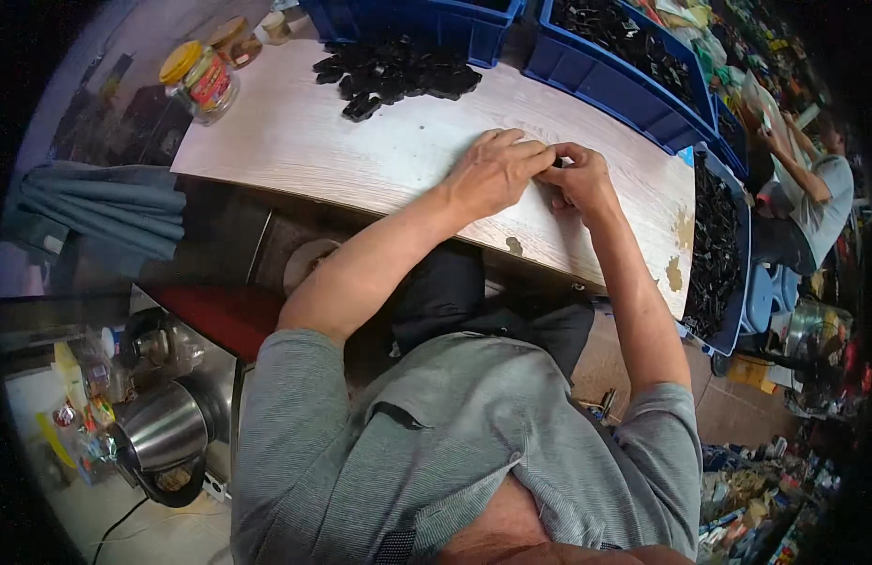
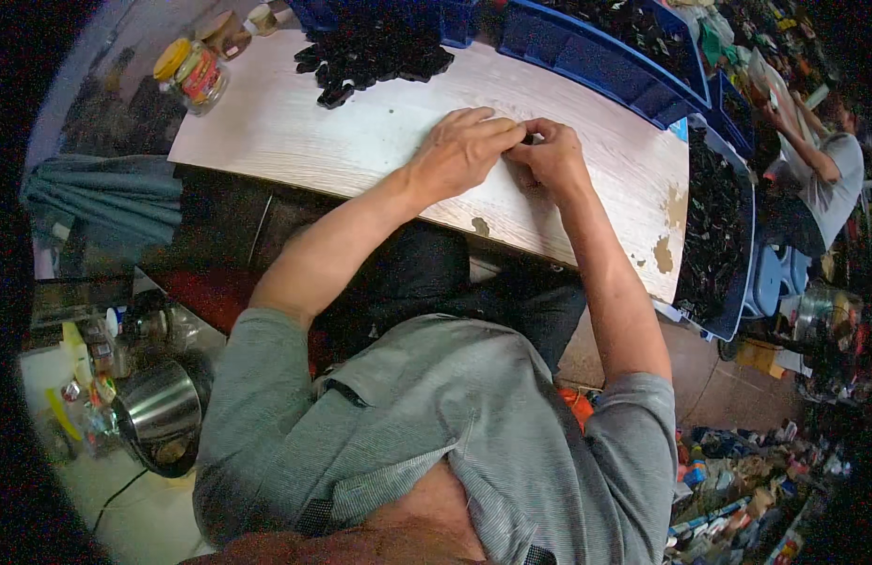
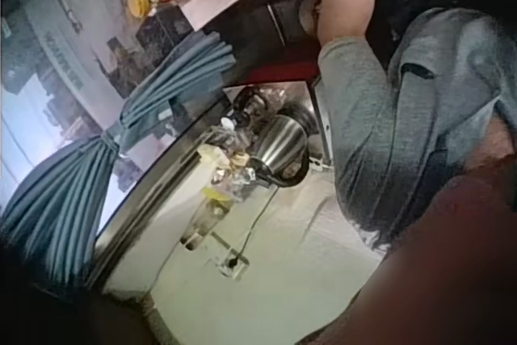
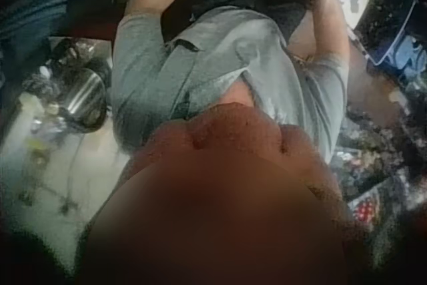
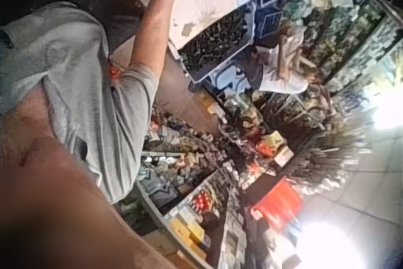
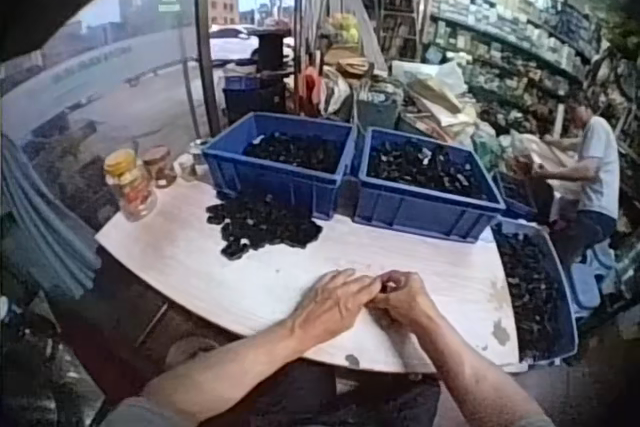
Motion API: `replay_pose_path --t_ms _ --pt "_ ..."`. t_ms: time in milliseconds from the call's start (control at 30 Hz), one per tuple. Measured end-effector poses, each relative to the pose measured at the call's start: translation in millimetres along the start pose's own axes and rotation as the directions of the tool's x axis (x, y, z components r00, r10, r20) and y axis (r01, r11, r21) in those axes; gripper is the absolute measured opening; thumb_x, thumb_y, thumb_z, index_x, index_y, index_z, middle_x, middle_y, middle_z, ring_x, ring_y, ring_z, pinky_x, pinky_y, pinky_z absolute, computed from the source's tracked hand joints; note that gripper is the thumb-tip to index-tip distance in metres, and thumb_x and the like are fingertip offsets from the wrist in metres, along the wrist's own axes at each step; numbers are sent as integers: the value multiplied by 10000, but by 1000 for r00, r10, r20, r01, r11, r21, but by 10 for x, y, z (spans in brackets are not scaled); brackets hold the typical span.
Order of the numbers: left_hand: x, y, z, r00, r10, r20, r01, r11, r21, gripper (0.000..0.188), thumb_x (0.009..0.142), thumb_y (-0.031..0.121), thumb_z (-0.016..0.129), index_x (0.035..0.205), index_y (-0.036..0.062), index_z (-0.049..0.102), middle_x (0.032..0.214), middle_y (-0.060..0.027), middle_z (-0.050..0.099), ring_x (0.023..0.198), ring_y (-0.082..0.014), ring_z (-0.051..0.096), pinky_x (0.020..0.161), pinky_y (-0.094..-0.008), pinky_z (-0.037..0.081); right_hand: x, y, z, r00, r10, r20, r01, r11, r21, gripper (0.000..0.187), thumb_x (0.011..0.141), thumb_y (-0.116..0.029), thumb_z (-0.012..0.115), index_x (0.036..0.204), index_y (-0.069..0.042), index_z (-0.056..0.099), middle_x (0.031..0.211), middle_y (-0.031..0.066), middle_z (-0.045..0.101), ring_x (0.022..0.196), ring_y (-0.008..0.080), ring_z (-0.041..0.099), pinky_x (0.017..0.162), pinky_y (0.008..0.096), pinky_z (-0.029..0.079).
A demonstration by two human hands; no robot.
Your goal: Assembling small black plastic components at a workbench.
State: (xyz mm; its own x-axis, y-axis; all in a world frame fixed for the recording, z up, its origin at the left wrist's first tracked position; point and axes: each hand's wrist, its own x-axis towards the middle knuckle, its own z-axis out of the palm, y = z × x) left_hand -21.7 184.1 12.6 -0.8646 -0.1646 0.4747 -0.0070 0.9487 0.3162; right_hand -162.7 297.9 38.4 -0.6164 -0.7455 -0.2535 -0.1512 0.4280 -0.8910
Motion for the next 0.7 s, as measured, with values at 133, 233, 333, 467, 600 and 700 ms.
replay_pose_path --t_ms 133,233,333,467,600,700 --pt "-120 -189 -45 902 89 -422 -10 982 188 389 835 143 681 1223 135 686 1257 -80 646 1251 -313 544 1079 -488 412 -146 -115 -60 993 119 25 -121 975 184 267 811 -83 805 1035 -25 672 622 19 592 446 118 521 409 293 466" --pt "-328 -385 -514 841 -77 -535 246 936 252 548 749 147 775 1282 123 647 1265 -199 587 1227 -419 516 1059 -535 407 -358 -118 -315 981 188 -42 -175 959 222 275 797 -132 825 1006 -61 661 564 -6 519 443 119 522 424 307 491" --pt "-756 -889 -747 827 -338 -449 514 778 361 537 894 199 724 1404 121 573 1460 -273 489 1365 -456 443 1137 -544 353 -400 135 -729 974 162 -159 -111 951 290 268 803 -164 822 996 -69 662 547 -17 482 452 124 536 430 314 503" --pt "-863 -1047 -731 862 -483 -154 498 750 436 518 1035 283 499 1496 49 463 1537 -300 395 1408 -461 388 1163 -539 312 -486 353 -1527 880 202 -430 -51 940 337 253 827 -176 797 1008 -51 672 570 7 499 485 180 591 483 350 568" --pt "-687 -1032 -560 873 -468 -136 477 765 432 531 1045 294 481 1518 58 435 1558 -293 365 1430 -459 352 1179 -549 271 -511 545 -2377 682 212 -700 177 881 439 293 843 -200 794 1073 -48 693 592 37 512 556 233 643 556 434 624" --pt "-543 -919 -461 899 -412 -151 437 805 401 524 1016 267 538 1497 74 457 1546 -292 361 1365 -478 408 1133 -608 307 -593 675 -2645 526 252 -812 231 877 422 314 866 -217 784 1114 -53 683 604 44 520 583 253 655 595 474 629"
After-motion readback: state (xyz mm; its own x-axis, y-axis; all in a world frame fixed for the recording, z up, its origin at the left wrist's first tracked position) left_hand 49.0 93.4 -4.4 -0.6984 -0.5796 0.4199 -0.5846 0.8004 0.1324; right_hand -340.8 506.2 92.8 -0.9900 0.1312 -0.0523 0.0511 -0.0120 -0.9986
